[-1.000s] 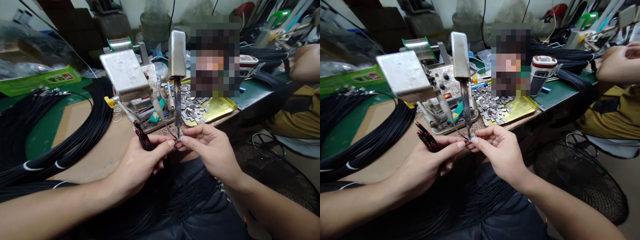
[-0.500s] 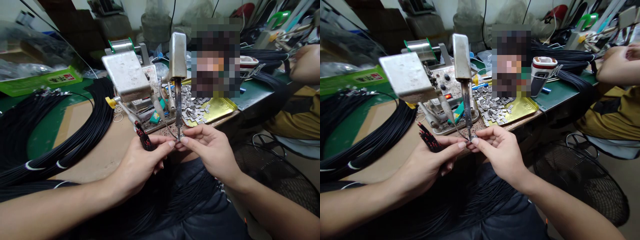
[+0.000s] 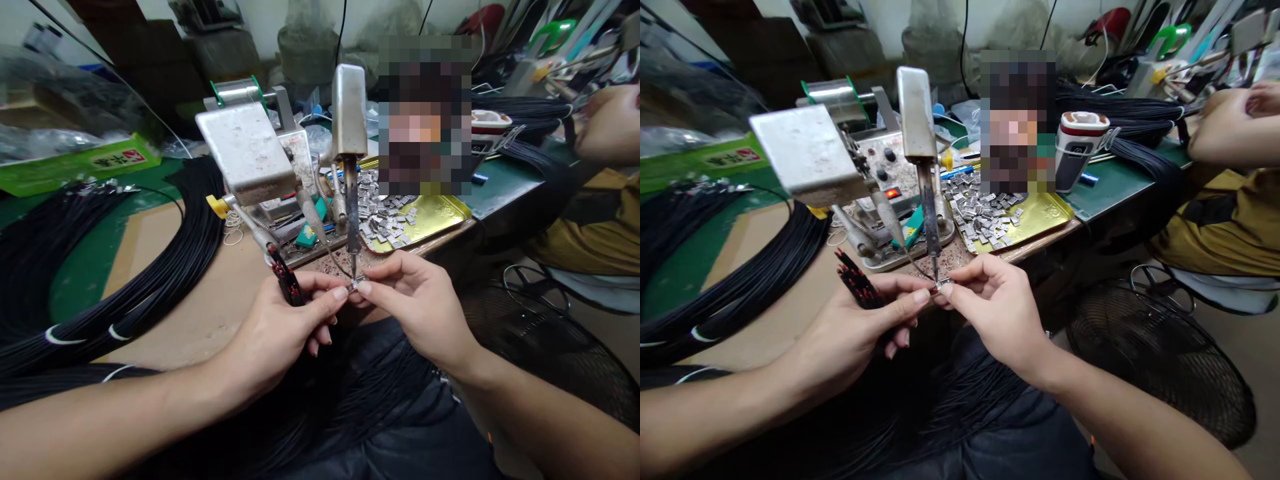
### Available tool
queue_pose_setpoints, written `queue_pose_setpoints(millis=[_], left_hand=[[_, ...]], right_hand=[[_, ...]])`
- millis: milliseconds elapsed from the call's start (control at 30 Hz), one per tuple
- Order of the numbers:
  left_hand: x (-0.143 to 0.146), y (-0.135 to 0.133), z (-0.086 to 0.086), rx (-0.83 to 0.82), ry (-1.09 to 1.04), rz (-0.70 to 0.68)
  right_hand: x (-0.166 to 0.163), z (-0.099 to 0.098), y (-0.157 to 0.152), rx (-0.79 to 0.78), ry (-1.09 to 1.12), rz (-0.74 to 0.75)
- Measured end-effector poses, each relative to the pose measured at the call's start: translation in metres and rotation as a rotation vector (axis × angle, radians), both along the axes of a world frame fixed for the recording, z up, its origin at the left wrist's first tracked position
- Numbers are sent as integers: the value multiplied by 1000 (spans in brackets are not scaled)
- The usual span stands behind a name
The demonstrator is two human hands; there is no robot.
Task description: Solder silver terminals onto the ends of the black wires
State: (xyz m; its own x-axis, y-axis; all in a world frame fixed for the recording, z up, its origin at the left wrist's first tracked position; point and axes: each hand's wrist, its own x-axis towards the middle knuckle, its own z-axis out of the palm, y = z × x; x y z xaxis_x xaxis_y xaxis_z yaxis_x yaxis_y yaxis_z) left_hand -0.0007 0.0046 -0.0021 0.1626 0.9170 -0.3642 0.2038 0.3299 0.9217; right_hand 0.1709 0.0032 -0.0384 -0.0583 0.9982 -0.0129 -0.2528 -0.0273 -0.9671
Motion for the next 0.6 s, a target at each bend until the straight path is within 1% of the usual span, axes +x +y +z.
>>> queue_pose_setpoints(millis=[133,333,600], left_hand=[[-1,0,-2,6,-46,3],[-1,-1,-1,9,-42,15],[0,-1,1,12,-39,21]], right_hand=[[-2,0,-1,13,-9,-28],[-1,-3,-2,34,-11,-42],[-2,-1,-2,39,3,-45]])
